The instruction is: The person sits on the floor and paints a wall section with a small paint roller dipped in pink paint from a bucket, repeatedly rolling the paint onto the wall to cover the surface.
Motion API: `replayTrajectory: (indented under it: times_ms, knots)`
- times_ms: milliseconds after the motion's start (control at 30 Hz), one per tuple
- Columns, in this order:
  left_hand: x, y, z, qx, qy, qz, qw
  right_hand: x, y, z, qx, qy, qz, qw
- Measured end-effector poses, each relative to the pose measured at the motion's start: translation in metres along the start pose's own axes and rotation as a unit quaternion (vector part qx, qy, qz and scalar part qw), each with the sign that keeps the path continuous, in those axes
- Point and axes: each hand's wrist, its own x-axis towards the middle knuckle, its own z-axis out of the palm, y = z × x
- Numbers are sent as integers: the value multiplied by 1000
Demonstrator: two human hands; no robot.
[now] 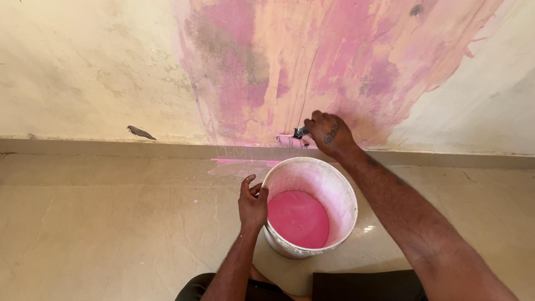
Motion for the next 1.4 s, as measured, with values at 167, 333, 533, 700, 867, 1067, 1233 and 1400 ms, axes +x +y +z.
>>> replayTrajectory:
  times_ms: [167,333,533,700,867,1067,1233,1400]
  knots:
    - [3,0,1,6,-3,-8,1000,-10,0,20,-12,-52,21,998]
    - [0,-2,0,-12,-4,-4,1000,-33,10,24,9,-27,48,998]
    - [-4,-10,-2,-23,5,17,1000,-97,44,21,6,143,97,985]
    - [-3,-12,-1,-13,11,12,1000,-175,81,21,-63,165,257,950]
    - [-5,-11,5,-4,17,20,1000,-240,125,25,-148,37,364,919]
    - [-7,-10,17,-3,11,11,1000,-299,177,33,-174,34,407,896]
    - [-9,-6,25,-5,11,7,1000,-326,199,39,-174,7,427,887]
    - [-11,-1,27,-6,10,2,1000,-320,189,45,-162,17,401,902]
